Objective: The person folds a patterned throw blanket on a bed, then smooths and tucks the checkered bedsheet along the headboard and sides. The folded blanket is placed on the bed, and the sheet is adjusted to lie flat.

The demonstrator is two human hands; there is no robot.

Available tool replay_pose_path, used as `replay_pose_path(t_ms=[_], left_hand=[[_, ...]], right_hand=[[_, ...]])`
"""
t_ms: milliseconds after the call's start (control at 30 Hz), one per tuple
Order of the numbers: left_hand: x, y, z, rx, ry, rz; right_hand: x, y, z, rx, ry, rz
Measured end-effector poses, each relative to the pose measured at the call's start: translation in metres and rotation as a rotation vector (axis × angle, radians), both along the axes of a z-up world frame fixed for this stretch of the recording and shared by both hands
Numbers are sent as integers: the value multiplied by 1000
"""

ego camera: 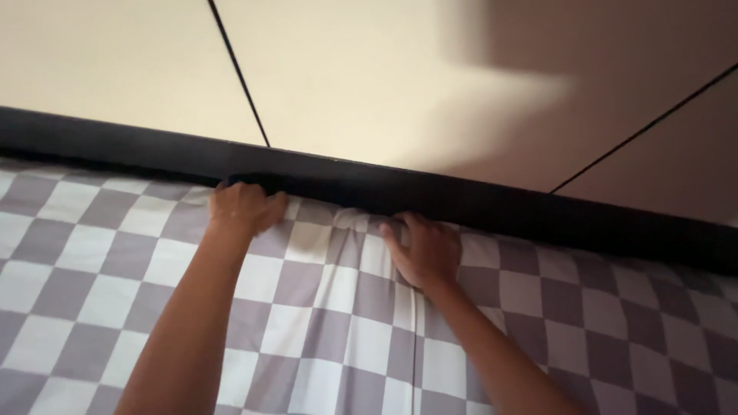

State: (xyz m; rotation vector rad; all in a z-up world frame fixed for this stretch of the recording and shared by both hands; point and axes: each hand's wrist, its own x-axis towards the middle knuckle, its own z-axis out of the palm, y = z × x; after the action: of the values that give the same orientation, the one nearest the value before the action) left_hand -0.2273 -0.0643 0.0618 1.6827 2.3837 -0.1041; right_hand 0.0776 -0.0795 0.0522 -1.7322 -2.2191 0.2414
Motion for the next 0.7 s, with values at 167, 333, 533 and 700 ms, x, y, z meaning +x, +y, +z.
replay_pose_path(t_ms=[167,333,533,700], left_hand=[[-37,41,-66,93,41,-134],[-24,68,-61,-217,-36,74],[-9,77,-57,-348,-28,237],[27,67,-65,-486,118,262]], right_hand=[[5,4,-5,-30,-23,-45],[8,6,-9,40,10,-1],[6,3,-2,-113,24,-15],[6,4,1,-72,76,14]])
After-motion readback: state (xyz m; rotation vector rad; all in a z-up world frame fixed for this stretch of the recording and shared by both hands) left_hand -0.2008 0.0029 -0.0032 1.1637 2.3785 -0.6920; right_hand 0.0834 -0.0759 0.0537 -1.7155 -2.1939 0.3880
